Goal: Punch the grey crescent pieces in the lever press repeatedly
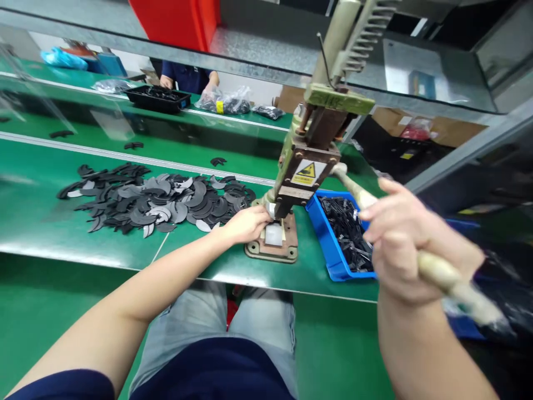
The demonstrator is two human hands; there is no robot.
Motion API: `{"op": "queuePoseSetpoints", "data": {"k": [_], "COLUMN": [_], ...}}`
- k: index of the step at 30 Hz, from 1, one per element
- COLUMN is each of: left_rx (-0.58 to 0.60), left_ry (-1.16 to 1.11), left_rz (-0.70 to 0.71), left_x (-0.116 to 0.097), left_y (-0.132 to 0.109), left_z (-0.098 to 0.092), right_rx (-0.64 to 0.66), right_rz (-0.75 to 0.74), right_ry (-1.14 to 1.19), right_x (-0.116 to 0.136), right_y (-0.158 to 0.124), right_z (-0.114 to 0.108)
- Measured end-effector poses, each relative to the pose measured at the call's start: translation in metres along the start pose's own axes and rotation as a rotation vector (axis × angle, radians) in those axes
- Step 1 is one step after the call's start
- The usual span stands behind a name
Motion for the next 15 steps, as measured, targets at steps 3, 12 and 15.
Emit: {"op": "queuePoseSetpoints", "data": {"k": [3, 12, 15], "left_rx": [0.028, 0.228, 0.339], "left_ry": [-0.030, 0.361, 0.401], "left_rz": [0.004, -0.548, -0.702], "left_x": [0.003, 0.144, 0.196], "left_y": [0.002, 0.045, 0.056], "left_z": [-0.002, -0.046, -0.051], "right_rx": [0.100, -0.235, -0.257], "right_rz": [-0.032, 0.006, -0.032], "right_ry": [-0.061, -0.056, -0.051], "right_x": [-0.003, -0.018, -0.021], "right_y": [-0.048, -0.077, -0.079], "right_z": [-0.003, 0.013, 0.013]}}
Point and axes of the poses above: each hand's wrist, its own y-axis towards the middle knuckle, its own z-axis out of the palm, x = y × z, the point moved 1 cm from there along y, towards the middle knuckle, and after that the axes turned 9 degrees about y, right-handed, at the moved point
